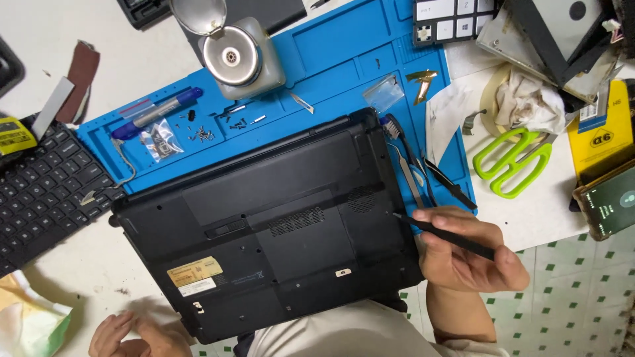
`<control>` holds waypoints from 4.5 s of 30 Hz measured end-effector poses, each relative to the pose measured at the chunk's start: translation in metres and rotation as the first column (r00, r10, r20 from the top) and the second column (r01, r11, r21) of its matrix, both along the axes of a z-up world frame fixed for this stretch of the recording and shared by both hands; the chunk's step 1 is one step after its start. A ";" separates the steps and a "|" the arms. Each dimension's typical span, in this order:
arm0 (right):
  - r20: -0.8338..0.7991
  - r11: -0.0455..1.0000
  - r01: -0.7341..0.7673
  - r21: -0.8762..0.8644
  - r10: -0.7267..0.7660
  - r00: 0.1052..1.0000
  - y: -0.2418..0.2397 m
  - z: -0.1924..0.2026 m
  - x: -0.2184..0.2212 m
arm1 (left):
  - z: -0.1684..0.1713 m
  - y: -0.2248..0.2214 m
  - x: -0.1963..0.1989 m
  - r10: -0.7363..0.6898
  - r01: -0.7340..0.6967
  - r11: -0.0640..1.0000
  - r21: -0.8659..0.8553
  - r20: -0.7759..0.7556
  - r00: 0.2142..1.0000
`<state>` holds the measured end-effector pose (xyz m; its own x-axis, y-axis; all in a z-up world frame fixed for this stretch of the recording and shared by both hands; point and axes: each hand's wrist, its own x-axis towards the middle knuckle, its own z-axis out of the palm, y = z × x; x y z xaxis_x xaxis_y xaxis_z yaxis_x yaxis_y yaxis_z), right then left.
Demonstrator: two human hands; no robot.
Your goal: Cleaning or prying the optical drive area of a laptop using a small tool on a repair bench.
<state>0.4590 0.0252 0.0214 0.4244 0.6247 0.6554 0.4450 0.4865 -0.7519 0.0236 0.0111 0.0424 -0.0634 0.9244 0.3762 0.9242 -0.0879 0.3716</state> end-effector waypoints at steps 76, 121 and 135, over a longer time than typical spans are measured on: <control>0.240 0.992 -0.119 -0.051 0.127 0.962 0.011 0.007 0.004 | -0.018 0.006 0.012 0.067 -0.112 0.986 0.123 0.323 0.944; 0.183 0.993 -0.089 -0.076 0.101 0.978 0.009 0.004 -0.004 | -0.015 0.005 0.012 0.067 -0.098 0.992 0.079 0.325 0.943; 0.143 0.993 -0.103 -0.063 0.111 0.983 0.007 0.001 -0.003 | -0.019 0.005 0.010 0.083 -0.128 0.985 0.115 0.330 0.940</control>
<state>0.4562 0.0318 0.0222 0.2549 0.6984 0.6688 0.4995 0.4971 -0.7095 0.0340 0.0164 0.0232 -0.2963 0.8486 0.4382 0.7629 -0.0658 0.6432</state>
